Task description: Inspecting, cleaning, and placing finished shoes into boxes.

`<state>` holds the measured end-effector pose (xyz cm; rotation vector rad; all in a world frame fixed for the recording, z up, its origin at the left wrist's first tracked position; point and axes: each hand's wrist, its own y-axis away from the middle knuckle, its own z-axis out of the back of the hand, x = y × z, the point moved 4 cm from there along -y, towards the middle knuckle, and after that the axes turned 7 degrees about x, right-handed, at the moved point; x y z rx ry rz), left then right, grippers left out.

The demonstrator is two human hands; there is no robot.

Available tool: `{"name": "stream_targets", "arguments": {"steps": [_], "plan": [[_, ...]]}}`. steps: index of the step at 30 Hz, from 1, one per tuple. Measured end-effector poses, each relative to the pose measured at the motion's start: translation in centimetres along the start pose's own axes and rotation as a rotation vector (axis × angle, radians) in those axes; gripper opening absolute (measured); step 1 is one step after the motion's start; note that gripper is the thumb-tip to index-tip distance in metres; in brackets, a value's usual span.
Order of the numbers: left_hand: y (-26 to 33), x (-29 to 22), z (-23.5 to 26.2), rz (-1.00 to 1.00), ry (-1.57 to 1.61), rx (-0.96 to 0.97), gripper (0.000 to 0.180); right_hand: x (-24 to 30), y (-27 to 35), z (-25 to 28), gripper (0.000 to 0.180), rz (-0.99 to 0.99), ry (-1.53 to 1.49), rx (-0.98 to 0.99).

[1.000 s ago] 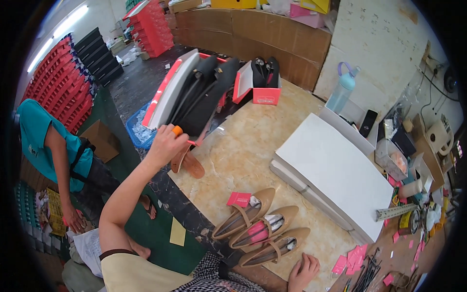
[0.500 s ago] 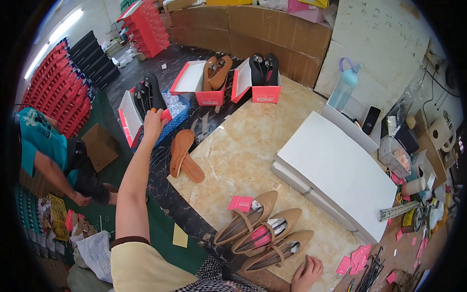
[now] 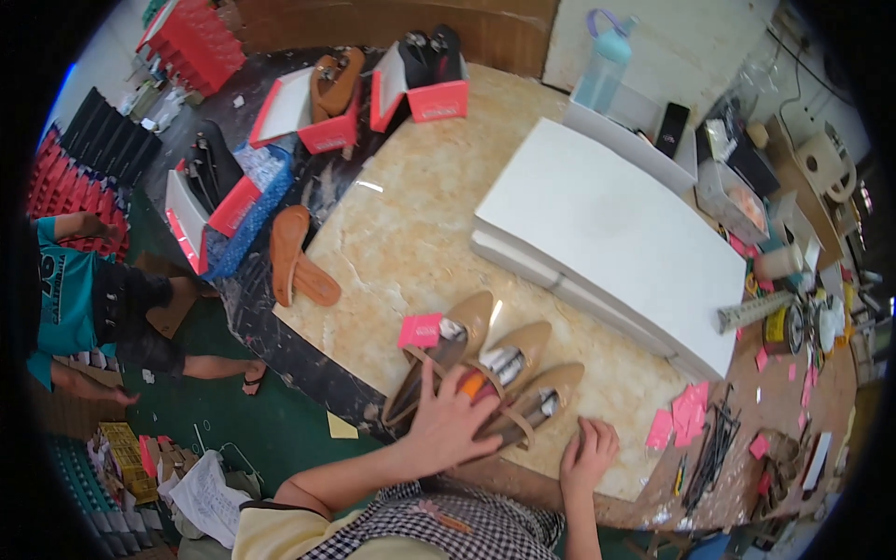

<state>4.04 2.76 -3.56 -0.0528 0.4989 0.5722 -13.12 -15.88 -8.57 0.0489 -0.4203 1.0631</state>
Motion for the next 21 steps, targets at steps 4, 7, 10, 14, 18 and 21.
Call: {"name": "stream_targets", "arguments": {"steps": [4,7,10,14,18,21], "plan": [[0.0,-0.4,0.5,0.02,-0.058,-0.022,0.046,-0.1,-0.2,-0.2,0.033,0.006,-0.004,-0.024],[-0.6,-0.6,0.9,0.066,-0.064,0.012,0.054,-0.1,-0.9,0.1,0.034,0.002,-0.012,-0.036],[-0.5,-1.5,0.3,0.071,-0.098,0.059,0.062,-0.6,-0.8,0.2,0.034,0.003,-0.032,-0.043],[0.7,-2.2,-0.6,0.12,-0.201,0.064,0.063,-0.8,-0.3,0.4,0.035,0.001,-0.082,-0.029],[0.1,-2.5,-0.9,0.221,-0.219,0.003,0.052,-0.8,0.3,0.5,0.034,0.0,-0.086,-0.027],[0.8,-0.8,-0.3,0.174,-0.222,-0.121,0.039,-0.7,0.5,0.6,0.034,0.013,-0.127,-0.027]]}}
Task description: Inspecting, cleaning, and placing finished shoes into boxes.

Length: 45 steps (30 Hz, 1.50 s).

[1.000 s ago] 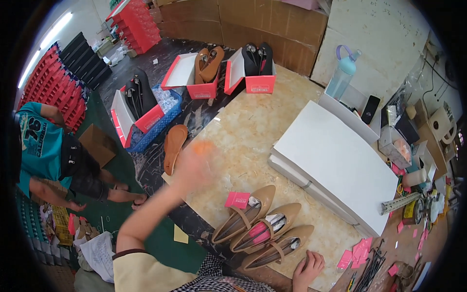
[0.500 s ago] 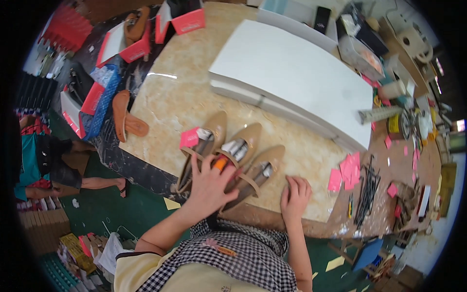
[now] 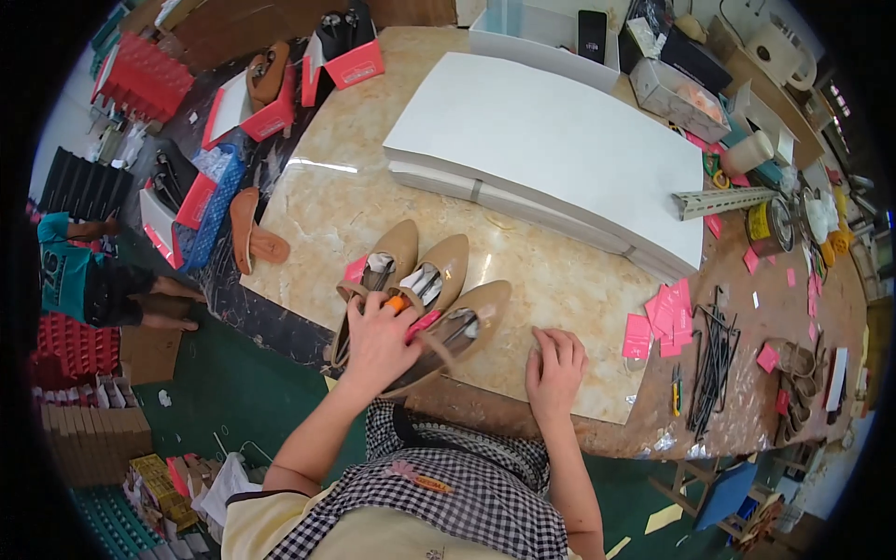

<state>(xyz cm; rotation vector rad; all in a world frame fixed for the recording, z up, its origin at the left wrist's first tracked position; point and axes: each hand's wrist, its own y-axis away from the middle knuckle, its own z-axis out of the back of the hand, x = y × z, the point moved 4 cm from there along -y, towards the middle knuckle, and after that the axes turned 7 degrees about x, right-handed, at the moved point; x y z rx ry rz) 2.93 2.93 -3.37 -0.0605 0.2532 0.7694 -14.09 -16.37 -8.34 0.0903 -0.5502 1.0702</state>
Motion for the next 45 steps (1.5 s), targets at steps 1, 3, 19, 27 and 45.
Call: {"name": "stream_targets", "arguments": {"steps": [1,3,19,27,45], "plan": [[-0.1,0.9,0.3,-0.032,0.02,0.0,0.038,-0.3,0.2,0.0,0.034,0.009,-0.003,-0.013],[0.1,3.2,2.1,-0.019,0.013,0.024,0.039,-0.5,0.2,-0.2,0.034,0.034,-0.047,0.01],[-30.3,8.1,8.8,-0.165,-0.306,-0.347,0.049,-5.9,3.0,5.2,0.022,0.081,-0.227,-0.294],[-7.1,-24.0,-7.0,-1.26,-0.024,0.291,0.065,-28.8,12.2,22.0,0.024,-0.434,0.034,-0.385],[-4.4,-29.7,-11.6,-0.999,0.269,0.622,0.075,-63.0,8.9,45.7,0.048,-1.391,0.53,-0.101]]}}
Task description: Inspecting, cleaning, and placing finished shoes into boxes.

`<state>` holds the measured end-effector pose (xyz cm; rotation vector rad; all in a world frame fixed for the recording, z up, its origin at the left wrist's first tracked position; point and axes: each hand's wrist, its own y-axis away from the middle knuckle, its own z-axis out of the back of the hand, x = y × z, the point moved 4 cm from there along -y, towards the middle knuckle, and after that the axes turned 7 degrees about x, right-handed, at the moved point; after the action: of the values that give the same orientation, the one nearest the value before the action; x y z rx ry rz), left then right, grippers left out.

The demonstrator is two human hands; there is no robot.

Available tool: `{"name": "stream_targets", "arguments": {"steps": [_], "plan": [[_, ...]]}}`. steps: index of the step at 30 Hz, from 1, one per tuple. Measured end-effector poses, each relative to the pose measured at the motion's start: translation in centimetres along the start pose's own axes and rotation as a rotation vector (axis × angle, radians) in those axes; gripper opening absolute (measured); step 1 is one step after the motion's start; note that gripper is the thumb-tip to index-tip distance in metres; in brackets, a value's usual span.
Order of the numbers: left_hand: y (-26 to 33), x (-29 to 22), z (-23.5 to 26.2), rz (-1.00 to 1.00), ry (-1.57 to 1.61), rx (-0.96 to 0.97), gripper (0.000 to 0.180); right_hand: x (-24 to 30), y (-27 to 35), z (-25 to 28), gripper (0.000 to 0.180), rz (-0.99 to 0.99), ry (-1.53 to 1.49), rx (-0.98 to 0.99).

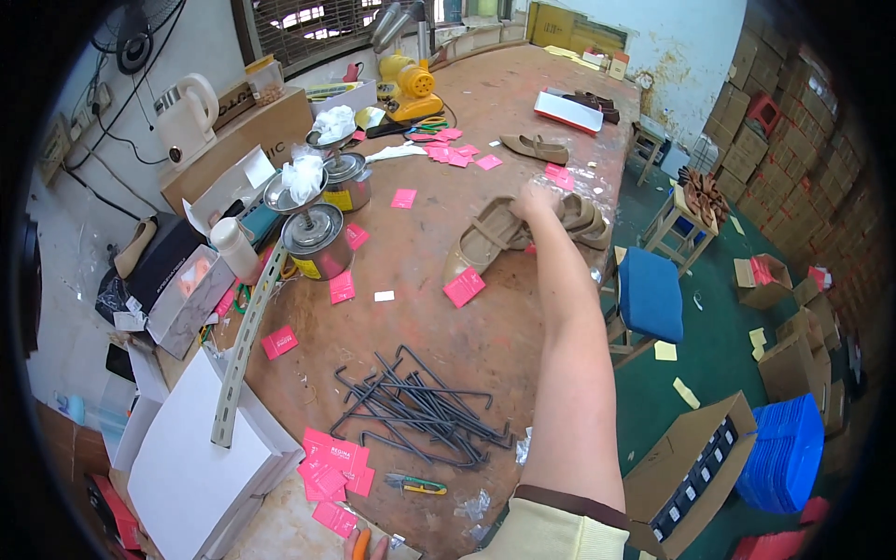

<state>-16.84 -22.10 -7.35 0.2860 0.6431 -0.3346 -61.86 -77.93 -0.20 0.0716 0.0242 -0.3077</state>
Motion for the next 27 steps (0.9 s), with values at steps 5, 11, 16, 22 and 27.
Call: {"name": "stream_targets", "arguments": {"steps": [5,11,16,22,27], "plan": [[-0.7,0.3,-0.1,-0.032,0.006,-0.004,0.073,-1.9,3.6,0.2,0.032,0.112,-0.014,0.05],[-9.7,-5.6,4.1,-0.06,0.477,-0.297,0.092,2.4,19.1,3.8,0.032,0.496,-0.454,-0.034],[-15.2,1.3,0.6,-0.021,1.558,-0.585,0.067,12.2,39.4,4.0,0.05,0.914,-0.744,0.466],[5.0,2.2,3.3,0.445,1.316,-1.014,0.052,14.3,32.5,1.2,0.032,1.089,-0.137,0.558],[13.7,4.7,2.0,0.781,1.494,-1.046,0.052,21.0,32.5,2.0,0.008,1.368,-0.492,0.011]]}}
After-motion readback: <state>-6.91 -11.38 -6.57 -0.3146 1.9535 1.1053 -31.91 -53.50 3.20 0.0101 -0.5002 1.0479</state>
